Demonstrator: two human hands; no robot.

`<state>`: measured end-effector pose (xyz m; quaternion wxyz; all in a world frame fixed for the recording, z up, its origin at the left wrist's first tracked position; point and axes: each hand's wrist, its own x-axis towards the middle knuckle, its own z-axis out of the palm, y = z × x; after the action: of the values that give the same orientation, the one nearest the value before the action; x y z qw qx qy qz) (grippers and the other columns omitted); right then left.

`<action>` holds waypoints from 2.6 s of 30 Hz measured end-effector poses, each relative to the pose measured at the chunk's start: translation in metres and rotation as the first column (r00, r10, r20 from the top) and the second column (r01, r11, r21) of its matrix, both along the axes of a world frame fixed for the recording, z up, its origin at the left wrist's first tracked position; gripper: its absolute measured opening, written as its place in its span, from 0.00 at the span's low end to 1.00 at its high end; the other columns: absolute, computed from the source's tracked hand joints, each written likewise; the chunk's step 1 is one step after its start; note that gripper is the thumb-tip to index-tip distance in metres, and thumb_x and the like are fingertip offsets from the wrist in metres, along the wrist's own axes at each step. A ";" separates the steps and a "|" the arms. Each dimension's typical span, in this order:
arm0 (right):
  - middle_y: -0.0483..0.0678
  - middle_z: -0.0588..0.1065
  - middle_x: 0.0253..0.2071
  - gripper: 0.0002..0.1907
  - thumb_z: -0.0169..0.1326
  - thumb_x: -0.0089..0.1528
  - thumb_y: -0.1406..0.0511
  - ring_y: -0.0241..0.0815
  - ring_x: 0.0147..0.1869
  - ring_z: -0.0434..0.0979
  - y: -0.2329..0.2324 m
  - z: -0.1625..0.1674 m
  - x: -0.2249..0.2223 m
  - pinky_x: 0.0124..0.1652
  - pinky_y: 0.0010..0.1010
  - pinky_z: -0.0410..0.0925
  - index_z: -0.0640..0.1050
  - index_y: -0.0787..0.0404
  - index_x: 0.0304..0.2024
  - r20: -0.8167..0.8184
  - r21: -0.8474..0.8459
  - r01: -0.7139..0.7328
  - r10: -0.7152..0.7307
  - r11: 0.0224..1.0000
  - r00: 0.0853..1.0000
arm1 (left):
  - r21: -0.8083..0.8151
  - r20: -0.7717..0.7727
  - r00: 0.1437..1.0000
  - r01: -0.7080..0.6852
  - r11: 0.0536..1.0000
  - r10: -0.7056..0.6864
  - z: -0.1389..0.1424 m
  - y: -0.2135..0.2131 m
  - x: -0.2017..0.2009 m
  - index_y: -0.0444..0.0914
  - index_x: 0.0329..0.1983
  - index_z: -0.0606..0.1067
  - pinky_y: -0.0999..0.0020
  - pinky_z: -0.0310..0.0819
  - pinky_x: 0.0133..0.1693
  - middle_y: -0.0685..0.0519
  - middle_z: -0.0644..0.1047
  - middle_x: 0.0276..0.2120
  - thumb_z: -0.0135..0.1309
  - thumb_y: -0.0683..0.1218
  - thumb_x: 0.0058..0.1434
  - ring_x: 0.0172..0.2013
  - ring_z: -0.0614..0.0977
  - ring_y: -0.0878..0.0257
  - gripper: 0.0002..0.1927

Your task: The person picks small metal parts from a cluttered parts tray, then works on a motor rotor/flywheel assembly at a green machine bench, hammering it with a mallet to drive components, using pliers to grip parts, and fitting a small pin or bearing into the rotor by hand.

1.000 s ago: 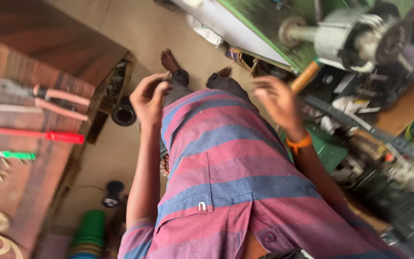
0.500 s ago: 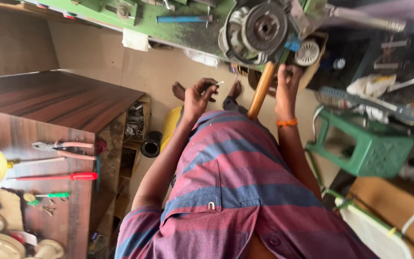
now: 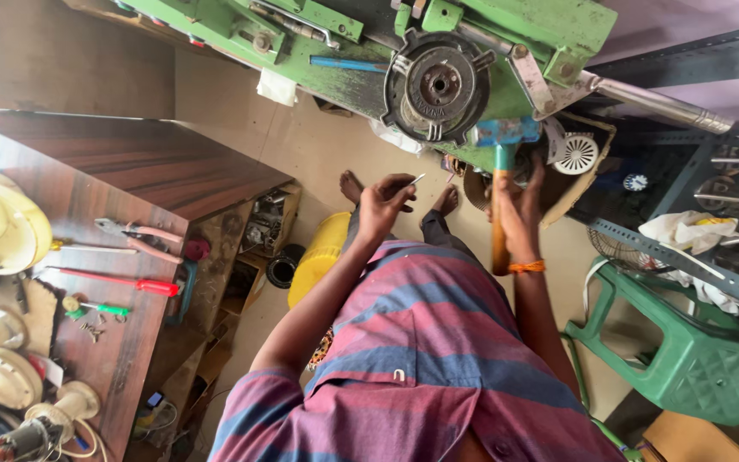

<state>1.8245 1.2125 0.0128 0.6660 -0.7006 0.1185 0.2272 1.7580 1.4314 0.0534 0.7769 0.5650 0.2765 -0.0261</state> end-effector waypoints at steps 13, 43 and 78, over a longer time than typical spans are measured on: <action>0.52 0.75 0.42 0.48 0.56 0.71 0.75 0.35 0.33 0.75 -0.131 -0.001 -0.094 0.36 0.27 0.69 0.40 0.55 0.81 0.295 -0.216 -0.053 0.116 0.975 0.948 | 0.952 0.208 0.931 -0.122 0.280 -0.301 -0.003 -0.058 0.061 0.47 0.42 0.83 0.56 0.68 0.44 0.53 0.77 0.35 0.64 0.48 0.57 0.40 0.75 0.52 0.09; 0.59 0.79 0.51 0.43 0.63 0.71 0.72 0.56 0.54 0.83 -0.083 0.045 -0.005 0.51 0.39 0.75 0.51 0.57 0.79 0.460 -0.655 -0.191 0.586 0.731 0.667 | 0.839 0.203 0.970 -0.101 0.535 -0.136 -0.002 -0.076 0.074 0.42 0.37 0.81 0.55 0.69 0.48 0.51 0.81 0.35 0.65 0.47 0.57 0.42 0.77 0.50 0.08; 0.62 0.63 0.74 0.43 0.60 0.73 0.71 0.62 0.71 0.75 -0.018 0.063 0.022 0.60 0.39 0.75 0.46 0.53 0.79 0.494 -0.693 -0.104 0.576 0.713 0.651 | 0.913 0.202 0.973 -0.147 0.381 -0.109 -0.008 -0.081 0.078 0.42 0.24 0.76 0.55 0.69 0.40 0.54 0.78 0.25 0.66 0.50 0.57 0.33 0.75 0.50 0.12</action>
<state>1.8461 1.1947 0.0762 0.3385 -0.9166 -0.2105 0.0315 1.8356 1.3505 0.0451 0.3571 0.8970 0.1590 0.2064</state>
